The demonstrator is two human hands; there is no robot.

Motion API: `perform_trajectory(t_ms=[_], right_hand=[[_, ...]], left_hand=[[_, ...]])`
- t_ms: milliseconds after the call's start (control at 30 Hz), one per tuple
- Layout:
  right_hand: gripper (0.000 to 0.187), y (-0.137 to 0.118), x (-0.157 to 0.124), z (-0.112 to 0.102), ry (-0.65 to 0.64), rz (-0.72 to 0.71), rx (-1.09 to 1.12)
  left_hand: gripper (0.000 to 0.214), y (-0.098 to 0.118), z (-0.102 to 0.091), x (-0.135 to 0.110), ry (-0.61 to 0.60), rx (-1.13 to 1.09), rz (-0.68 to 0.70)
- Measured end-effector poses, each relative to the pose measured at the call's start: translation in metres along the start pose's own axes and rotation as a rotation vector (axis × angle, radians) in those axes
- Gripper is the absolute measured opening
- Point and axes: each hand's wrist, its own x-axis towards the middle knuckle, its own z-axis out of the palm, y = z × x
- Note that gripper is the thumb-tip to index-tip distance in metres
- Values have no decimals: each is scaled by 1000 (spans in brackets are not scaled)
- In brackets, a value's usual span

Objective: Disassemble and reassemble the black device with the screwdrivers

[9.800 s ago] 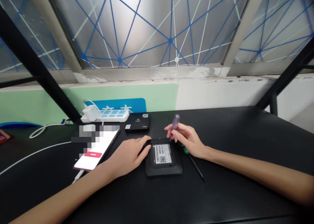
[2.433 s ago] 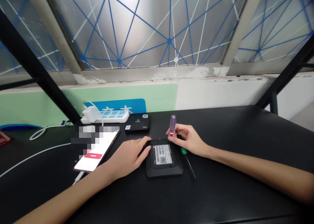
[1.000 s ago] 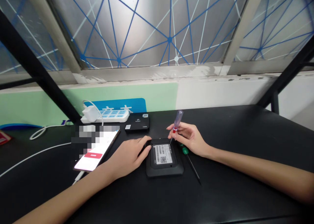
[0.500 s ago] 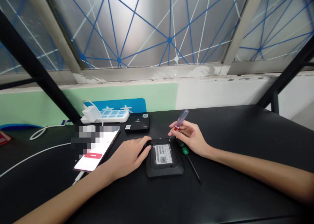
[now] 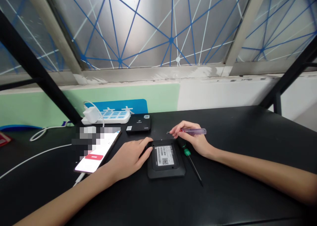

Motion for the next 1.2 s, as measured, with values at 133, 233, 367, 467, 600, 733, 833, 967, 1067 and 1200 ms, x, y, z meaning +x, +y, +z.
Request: perform_trajectory(t_ms=[133, 233, 367, 467, 600, 733, 833, 967, 1067, 1200], right_hand=[[32, 4, 0, -2, -26, -16, 113], [40, 6, 1, -1, 4, -22, 139], [42, 6, 1, -2, 60, -43, 111], [47, 7, 1, -3, 112, -44, 96], [55, 8, 1, -4, 143, -45, 52], [48, 6, 1, -4, 179, -42, -66], [37, 2, 2, -3, 173, -17, -183], [33, -1, 4, 0, 149, 18, -243], [31, -1, 4, 1, 125, 17, -271], [28, -1, 3, 2, 73, -13, -286]], left_hand=[[36, 0, 0, 0, 0, -3, 6], [36, 0, 0, 0, 14, -5, 13], [35, 0, 1, 0, 74, -1, 45], [32, 0, 1, 0, 109, 1, 59], [29, 3, 0, -1, 128, -15, 69], [28, 6, -2, 0, 145, -69, 92], [28, 6, -2, 0, 144, -103, 106], [30, 4, 0, 0, 134, -116, 122], [37, 4, 3, -1, 94, -95, 131], [43, 3, 3, -3, 38, -68, 118]])
